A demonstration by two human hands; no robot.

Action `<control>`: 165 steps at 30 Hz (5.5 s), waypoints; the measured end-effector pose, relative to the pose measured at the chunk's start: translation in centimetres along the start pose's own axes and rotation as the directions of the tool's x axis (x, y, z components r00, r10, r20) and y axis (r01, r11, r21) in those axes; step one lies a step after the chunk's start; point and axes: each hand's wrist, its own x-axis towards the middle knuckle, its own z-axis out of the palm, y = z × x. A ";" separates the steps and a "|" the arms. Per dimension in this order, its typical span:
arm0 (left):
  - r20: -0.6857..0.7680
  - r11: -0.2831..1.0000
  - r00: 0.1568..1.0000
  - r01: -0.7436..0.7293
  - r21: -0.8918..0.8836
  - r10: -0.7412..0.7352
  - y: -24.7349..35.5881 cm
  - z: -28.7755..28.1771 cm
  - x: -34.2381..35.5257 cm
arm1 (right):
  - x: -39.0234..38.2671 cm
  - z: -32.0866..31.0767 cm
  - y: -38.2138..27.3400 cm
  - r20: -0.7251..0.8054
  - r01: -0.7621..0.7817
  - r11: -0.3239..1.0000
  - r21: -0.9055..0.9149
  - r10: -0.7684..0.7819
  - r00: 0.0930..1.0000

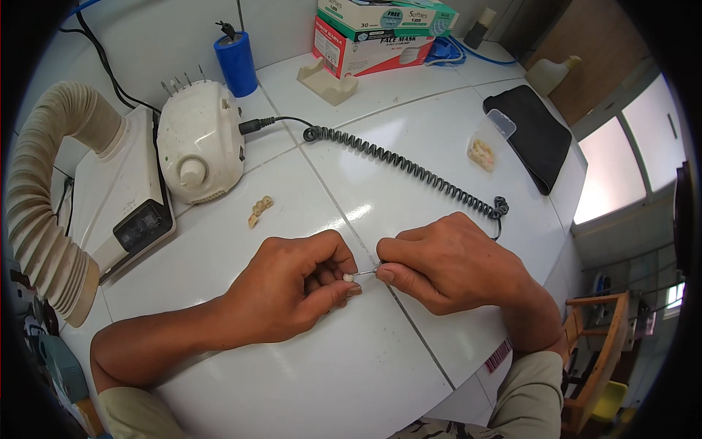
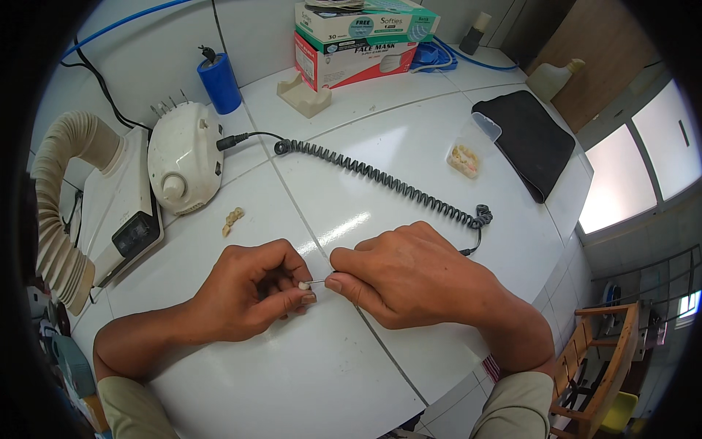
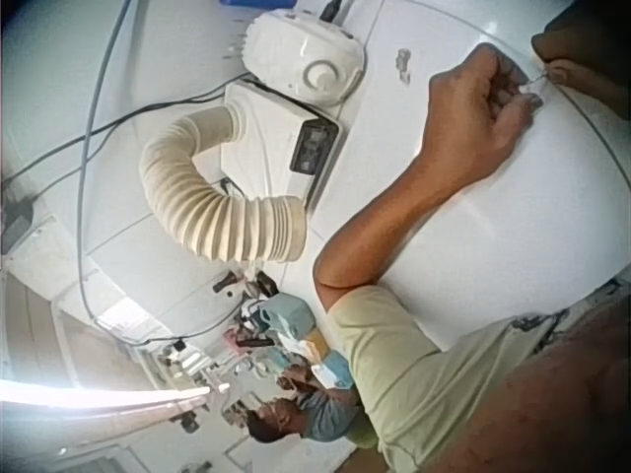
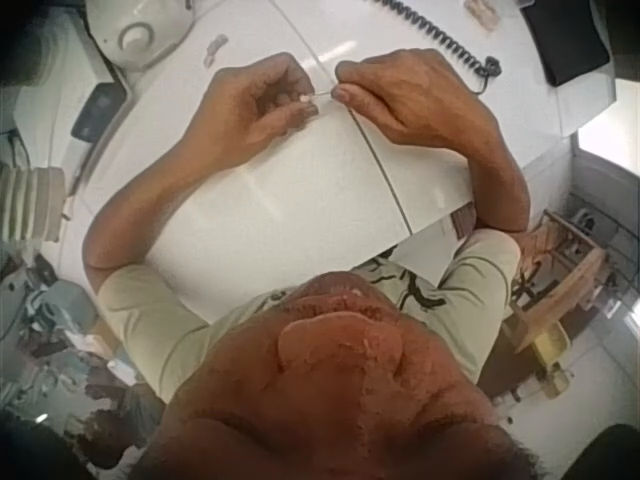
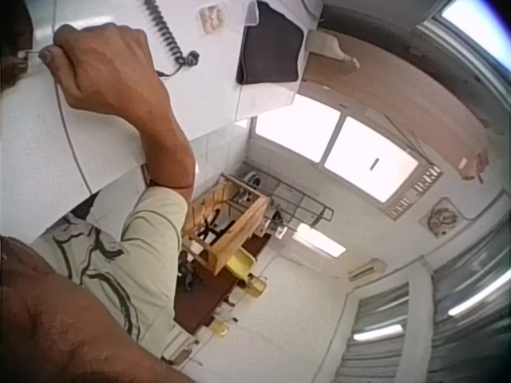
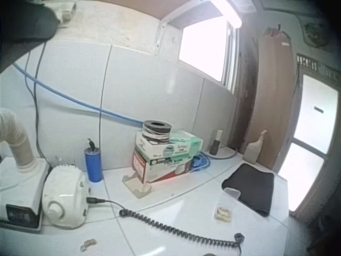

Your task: The recorder uses a hand-held carving tool to refine the shape and surface of a dental prosthesis while working at a laboratory bench.

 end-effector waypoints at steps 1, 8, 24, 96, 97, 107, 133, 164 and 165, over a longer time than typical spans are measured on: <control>0.013 1.000 1.000 0.021 -0.018 -0.020 0.0 0.0 0.0 | 0.0 0.0 0.0 -0.005 0.006 1.000 0.004 -0.006 1.000; -0.002 1.000 1.000 0.019 -0.004 -0.019 -0.3 0.1 -0.2 | 0.0 0.1 -0.1 -0.003 0.007 1.000 -0.004 -0.007 1.000; -0.091 1.000 0.996 -0.013 0.017 0.015 -0.2 0.5 -0.2 | 0.0 0.5 -0.9 -0.051 -0.010 0.996 -0.091 0.006 0.999; -0.034 0.998 0.999 0.021 0.052 -0.020 0.3 0.3 -0.1 | 0.0 0.6 -1.4 -0.031 -0.026 0.993 -0.112 0.023 0.999; -0.034 0.998 0.999 0.023 0.052 -0.022 0.3 0.3 -0.1 | 0.0 0.6 -1.3 -0.027 -0.036 0.993 -0.108 0.034 0.999; -0.024 0.998 1.000 0.014 0.065 -0.013 0.3 0.3 0.0 | 0.0 0.7 -1.4 -0.048 -0.007 0.992 -0.128 0.000 0.999; -0.031 0.997 0.999 -0.018 0.080 0.020 0.1 0.4 0.0 | 0.0 0.9 -1.4 -0.045 0.004 0.988 -0.156 -0.011 0.999; -0.015 0.998 1.000 -0.012 0.070 0.013 0.1 0.2 0.0 | 0.0 0.8 -1.6 -0.040 0.010 0.991 -0.131 -0.015 0.999; -0.019 0.997 1.000 -0.018 0.074 0.019 0.1 0.3 0.0 | 0.0 0.9 -1.6 -0.039 -0.010 0.991 -0.133 0.005 0.999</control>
